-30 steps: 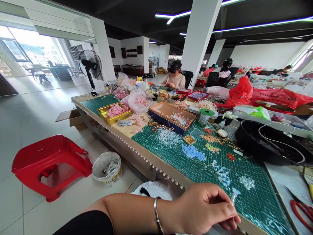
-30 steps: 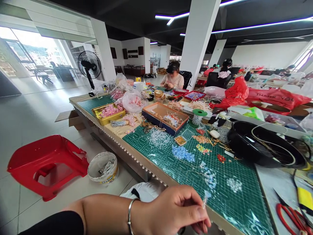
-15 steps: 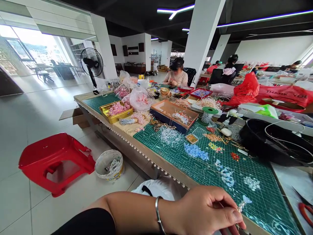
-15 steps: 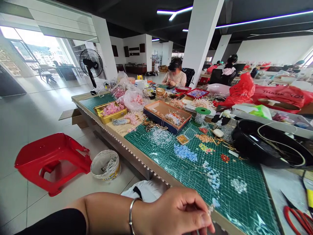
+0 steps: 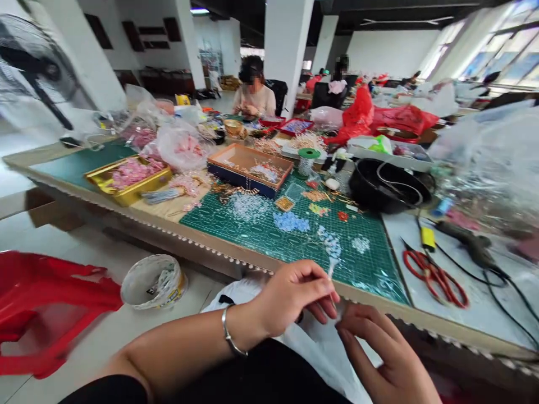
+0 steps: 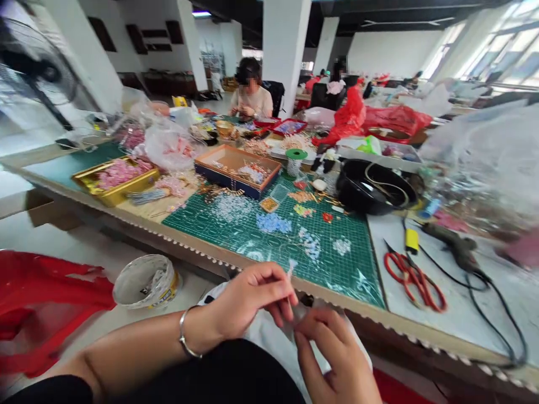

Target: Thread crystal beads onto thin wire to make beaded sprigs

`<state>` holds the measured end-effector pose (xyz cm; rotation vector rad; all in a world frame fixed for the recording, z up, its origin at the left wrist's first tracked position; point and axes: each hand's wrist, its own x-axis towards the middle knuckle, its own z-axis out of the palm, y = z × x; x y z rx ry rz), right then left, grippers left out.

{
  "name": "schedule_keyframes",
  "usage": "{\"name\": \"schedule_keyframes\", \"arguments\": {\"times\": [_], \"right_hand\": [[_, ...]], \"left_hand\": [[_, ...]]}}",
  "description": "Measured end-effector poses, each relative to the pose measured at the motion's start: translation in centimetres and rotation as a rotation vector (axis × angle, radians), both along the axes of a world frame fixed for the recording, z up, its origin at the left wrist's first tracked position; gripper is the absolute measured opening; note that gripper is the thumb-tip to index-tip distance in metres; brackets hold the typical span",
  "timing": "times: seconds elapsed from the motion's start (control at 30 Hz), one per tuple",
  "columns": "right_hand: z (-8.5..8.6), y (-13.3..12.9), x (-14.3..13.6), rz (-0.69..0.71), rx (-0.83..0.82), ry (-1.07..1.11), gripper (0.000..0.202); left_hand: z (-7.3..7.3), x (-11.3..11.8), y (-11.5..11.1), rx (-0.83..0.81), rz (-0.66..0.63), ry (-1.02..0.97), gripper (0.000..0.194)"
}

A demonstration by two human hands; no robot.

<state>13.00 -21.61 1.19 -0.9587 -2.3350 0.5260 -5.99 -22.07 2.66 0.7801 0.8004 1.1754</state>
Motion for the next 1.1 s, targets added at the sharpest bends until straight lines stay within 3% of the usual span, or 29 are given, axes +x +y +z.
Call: {"name": "schedule_keyframes", "arguments": {"times": [0.37, 0.5, 0.7, 0.93, 1.1], "right_hand": [[1.7, -0.4, -0.6, -0.179, -0.624, 0.084, 0.019], [2.0, 0.0, -1.0, -0.169, -0.724, 0.103, 0.022], [1.9, 0.1, -1.0, -0.18, -0.617, 0.086, 0.022], [1.9, 0.3, 0.2, -0.189, -0.213, -0.051, 0.013], [2.1, 0.1, 0.3, -0.186, -0.09, -0.123, 0.013]], "left_hand": [[-0.3, 0.8, 0.2, 0.011, -0.034, 0.07, 0.015], [-0.5, 0.9, 0.2, 0.021, -0.045, 0.091, 0.016], [-0.1, 0.9, 0.0, 0.044, -0.043, 0.152, 0.016], [-0.1, 0.7, 0.0, -0.024, -0.11, 0.17, 0.022], [-0.2, 0.7, 0.0, -0.107, -0.161, 0.061, 0.023]]}}
